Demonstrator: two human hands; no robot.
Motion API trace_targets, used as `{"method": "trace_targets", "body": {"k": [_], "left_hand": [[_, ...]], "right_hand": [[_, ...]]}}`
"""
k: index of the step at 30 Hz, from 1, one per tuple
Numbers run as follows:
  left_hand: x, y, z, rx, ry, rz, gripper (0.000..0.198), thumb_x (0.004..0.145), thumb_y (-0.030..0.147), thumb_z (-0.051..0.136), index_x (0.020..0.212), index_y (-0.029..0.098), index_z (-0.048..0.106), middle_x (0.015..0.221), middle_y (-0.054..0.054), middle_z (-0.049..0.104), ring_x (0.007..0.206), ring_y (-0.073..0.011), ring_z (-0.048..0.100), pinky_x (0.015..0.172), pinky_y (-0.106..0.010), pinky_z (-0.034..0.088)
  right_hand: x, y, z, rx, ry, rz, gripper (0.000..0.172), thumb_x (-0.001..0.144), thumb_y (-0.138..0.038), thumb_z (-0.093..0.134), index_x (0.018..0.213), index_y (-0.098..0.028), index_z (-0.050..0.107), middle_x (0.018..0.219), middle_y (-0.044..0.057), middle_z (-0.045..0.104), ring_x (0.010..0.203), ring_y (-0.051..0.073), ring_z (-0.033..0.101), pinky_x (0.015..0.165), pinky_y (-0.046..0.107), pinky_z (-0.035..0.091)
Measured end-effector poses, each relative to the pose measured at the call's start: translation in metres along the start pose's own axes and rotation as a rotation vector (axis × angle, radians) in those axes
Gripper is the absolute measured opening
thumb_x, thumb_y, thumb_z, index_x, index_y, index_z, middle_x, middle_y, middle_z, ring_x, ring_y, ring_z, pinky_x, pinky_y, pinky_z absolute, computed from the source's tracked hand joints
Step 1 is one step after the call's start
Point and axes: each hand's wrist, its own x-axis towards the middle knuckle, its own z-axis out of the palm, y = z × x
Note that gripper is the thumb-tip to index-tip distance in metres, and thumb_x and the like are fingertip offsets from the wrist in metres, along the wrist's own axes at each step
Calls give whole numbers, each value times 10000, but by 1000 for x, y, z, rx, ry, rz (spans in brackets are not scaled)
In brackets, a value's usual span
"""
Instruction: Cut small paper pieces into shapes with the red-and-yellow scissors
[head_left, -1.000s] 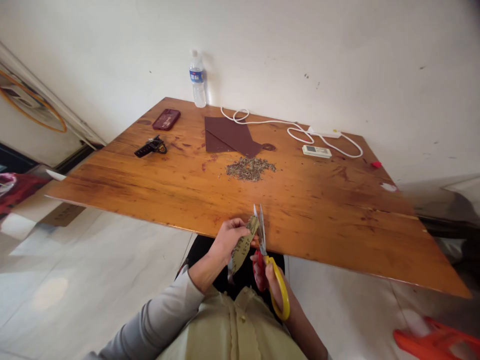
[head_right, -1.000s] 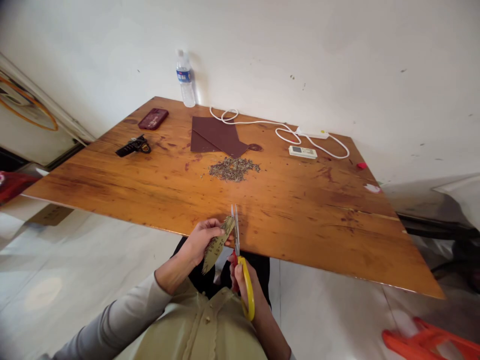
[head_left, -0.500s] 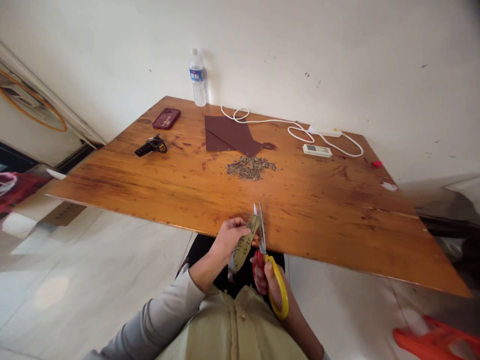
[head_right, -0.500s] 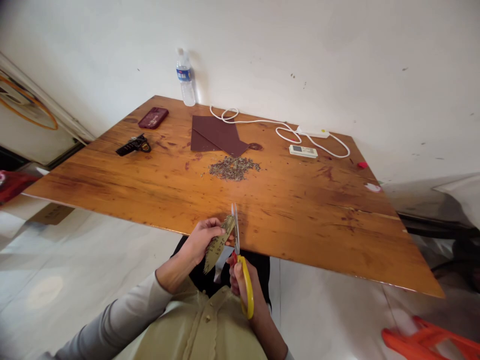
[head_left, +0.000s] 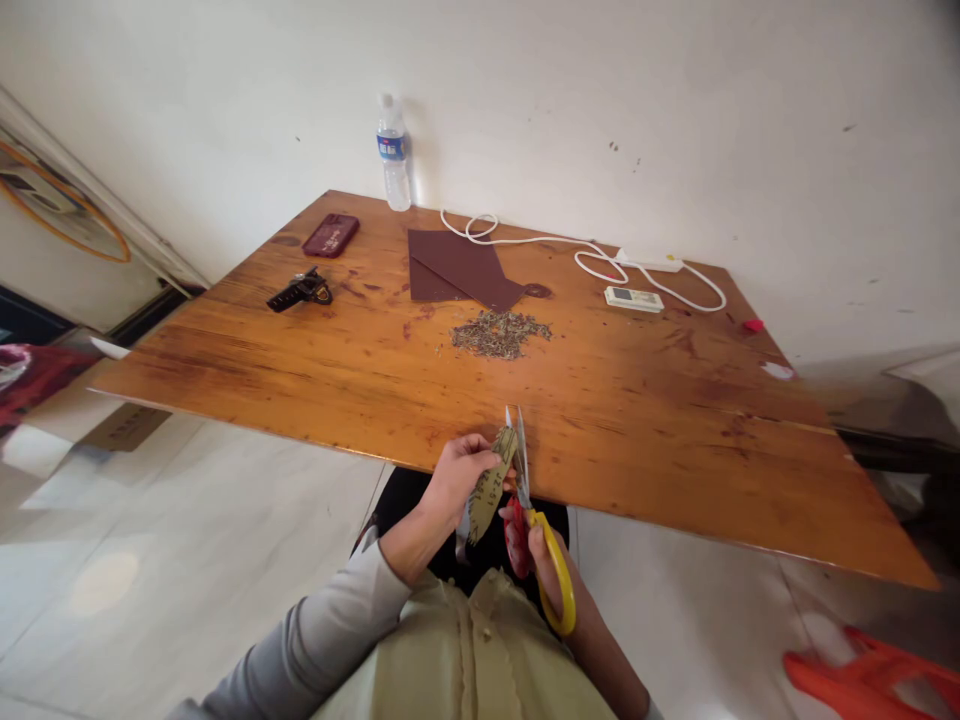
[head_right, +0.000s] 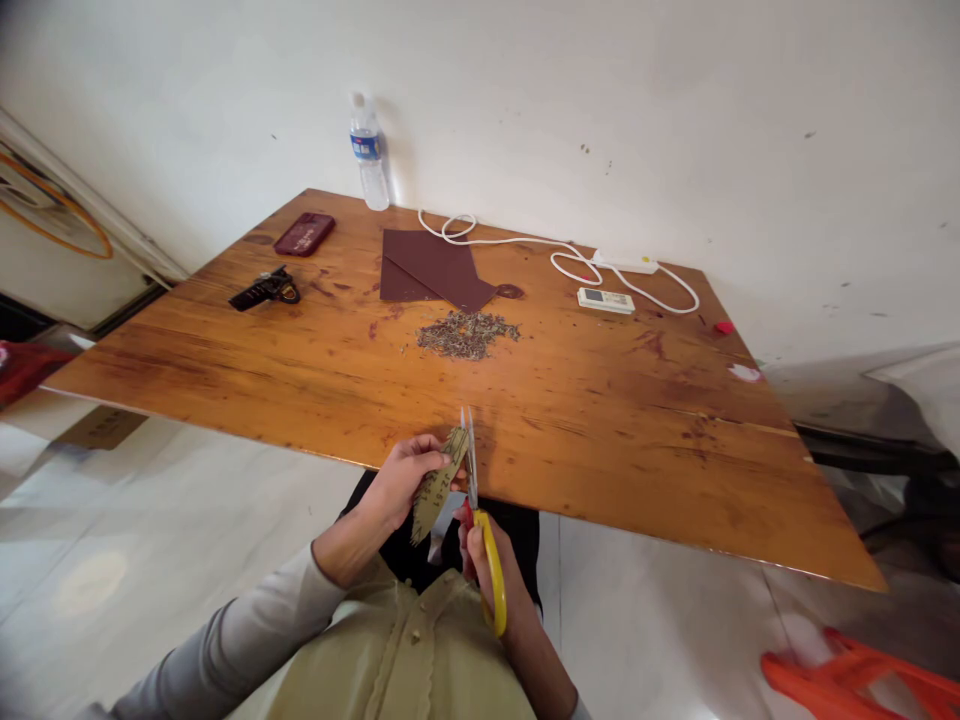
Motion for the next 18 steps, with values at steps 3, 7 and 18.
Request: {"method": "trace_targets", "body": {"k": [3,7,18], "left_hand": [[-1,1,1,18,11,11,130,527,188,657,540,210,529,485,10,616,456,-143,578,478,-248,441],[-1,3,2,23,19,16,119,519,175,650,520,209,536,478,14,617,445,-134,566,470,-242,430],[-1,1,2,-5,19,12,139,536,178,661,539,210,526,467,25,592,435,-134,564,474,-245,441]], "right_hand": [[-1,-4,1,33,-25,24,813,682,-906,673,1019,-167,687,664,-56,436,498,90,309,456,253,268],[-3,-5,7,132,-14,98,794,640,-893,720,969,-171,675,641,-79,383,495,73,256,426,220,220],[-7,-8,17,206,26,158,790,590,-897,748,904,-178,650,579,-115,313,459,39,154,385,176,117]]}}
